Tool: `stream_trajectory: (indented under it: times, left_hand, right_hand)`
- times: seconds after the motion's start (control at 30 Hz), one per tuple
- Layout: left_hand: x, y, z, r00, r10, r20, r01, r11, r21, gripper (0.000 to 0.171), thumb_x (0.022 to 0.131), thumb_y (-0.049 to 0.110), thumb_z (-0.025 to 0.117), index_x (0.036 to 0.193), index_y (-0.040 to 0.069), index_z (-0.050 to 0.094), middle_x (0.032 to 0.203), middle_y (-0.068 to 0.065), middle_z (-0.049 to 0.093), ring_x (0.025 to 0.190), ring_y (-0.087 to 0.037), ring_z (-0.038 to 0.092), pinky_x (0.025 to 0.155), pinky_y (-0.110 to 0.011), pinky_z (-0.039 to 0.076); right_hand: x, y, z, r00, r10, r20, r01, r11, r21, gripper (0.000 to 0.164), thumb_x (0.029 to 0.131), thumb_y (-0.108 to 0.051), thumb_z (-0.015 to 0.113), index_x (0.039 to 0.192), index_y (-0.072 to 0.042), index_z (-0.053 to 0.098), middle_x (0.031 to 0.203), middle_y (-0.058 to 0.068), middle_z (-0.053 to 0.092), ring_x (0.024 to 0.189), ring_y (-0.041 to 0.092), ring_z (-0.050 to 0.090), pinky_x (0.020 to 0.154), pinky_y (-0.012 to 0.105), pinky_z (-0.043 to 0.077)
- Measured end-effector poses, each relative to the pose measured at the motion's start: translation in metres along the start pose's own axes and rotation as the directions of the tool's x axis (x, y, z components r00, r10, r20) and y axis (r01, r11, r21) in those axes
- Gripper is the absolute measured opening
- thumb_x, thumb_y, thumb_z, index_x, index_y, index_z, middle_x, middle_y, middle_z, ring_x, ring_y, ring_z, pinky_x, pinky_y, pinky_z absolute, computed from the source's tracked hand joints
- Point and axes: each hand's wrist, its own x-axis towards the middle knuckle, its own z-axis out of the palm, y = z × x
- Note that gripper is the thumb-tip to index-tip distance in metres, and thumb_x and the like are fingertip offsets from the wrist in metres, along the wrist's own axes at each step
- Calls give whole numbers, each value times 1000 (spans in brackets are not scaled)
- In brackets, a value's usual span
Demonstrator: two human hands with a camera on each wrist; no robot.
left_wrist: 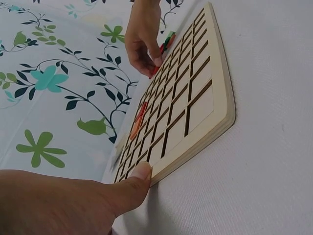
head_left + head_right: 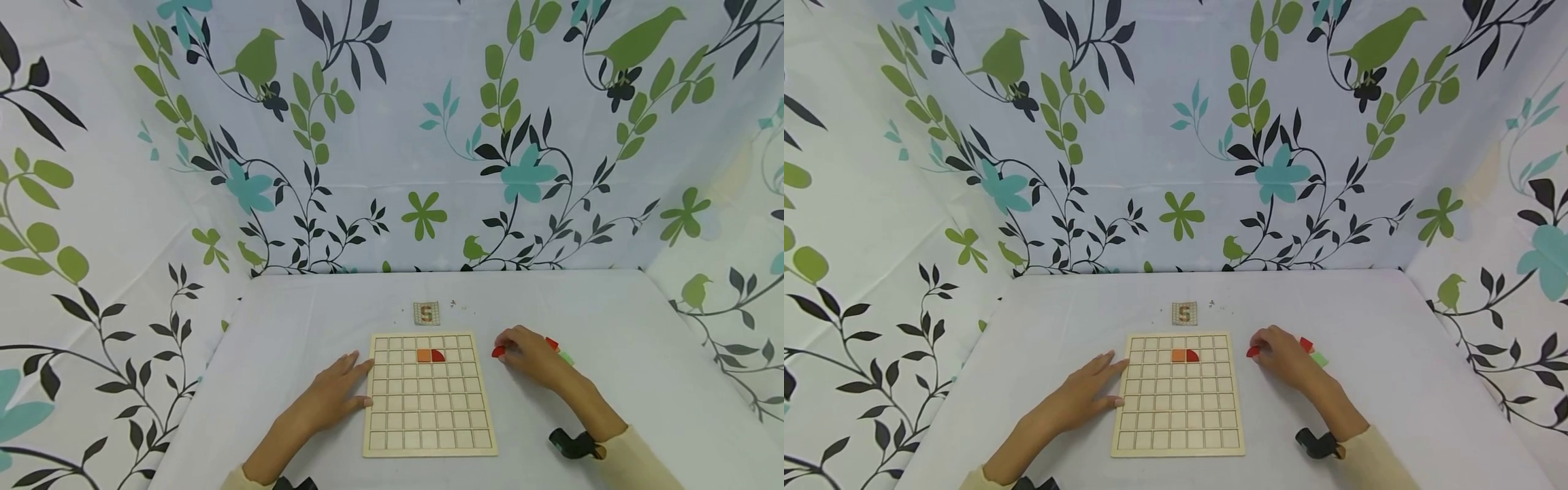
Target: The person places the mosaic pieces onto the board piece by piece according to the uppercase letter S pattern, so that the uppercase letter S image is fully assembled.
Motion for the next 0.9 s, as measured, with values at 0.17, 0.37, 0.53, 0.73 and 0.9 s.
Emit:
stream_trajectory:
  times: [0.17, 0.37, 0.53, 0.73, 0.9]
  left_hand:
    - [-2, 1, -1, 1000, -4, 0, 4, 1000, -8, 72, 97, 43, 73, 159, 17, 48, 167, -25, 35, 155, -48, 33, 119, -69, 33]
    - [-1, 1, -1, 1000, 8, -5, -8, 1000, 4, 72, 97, 43, 74, 159, 16, 48, 167, -25, 36, 154, -49, 33, 119, -70, 34]
    - [-1, 0, -1, 1000, 16, -7, -16, 1000, 1, 72, 97, 42, 74, 159, 17, 48, 166, -26, 36, 154, -49, 34, 118, -70, 35]
    - [0, -1, -1, 1000, 15, -3, -15, 1000, 10, 73, 98, 43, 73, 160, 17, 47, 167, -26, 36, 154, -49, 34, 118, -70, 34]
    - [1, -2, 0, 1000, 7, 1, -7, 1000, -4, 72, 98, 44, 73, 160, 17, 47, 167, -25, 35, 154, -49, 33, 119, -70, 34]
  right_hand:
    - [8, -3, 4, 1000, 8, -14, -8, 1000, 6, 16, 94, -2, 76, 110, -5, 73, 102, 4, 67, 98, 22, 65, 94, 47, 60]
    - [26, -6, 10, 998, 38, -41, -38, 999, 6, 15, 93, -5, 77, 106, 0, 73, 94, 6, 63, 90, 21, 61, 85, 41, 58]
    - [41, -20, 15, 992, 123, -15, -122, 992, 38, 21, 95, -9, 77, 111, 2, 71, 97, 9, 61, 92, 23, 57, 87, 40, 56]
    - [57, -46, 24, 993, 119, 20, -120, 991, 66, 22, 96, -10, 76, 115, 0, 70, 104, 10, 60, 98, 25, 58, 91, 43, 56]
    - [66, -67, 37, 997, 25, 73, -35, 989, 145, 18, 97, -8, 74, 113, -3, 69, 107, 8, 60, 99, 23, 58, 91, 42, 55]
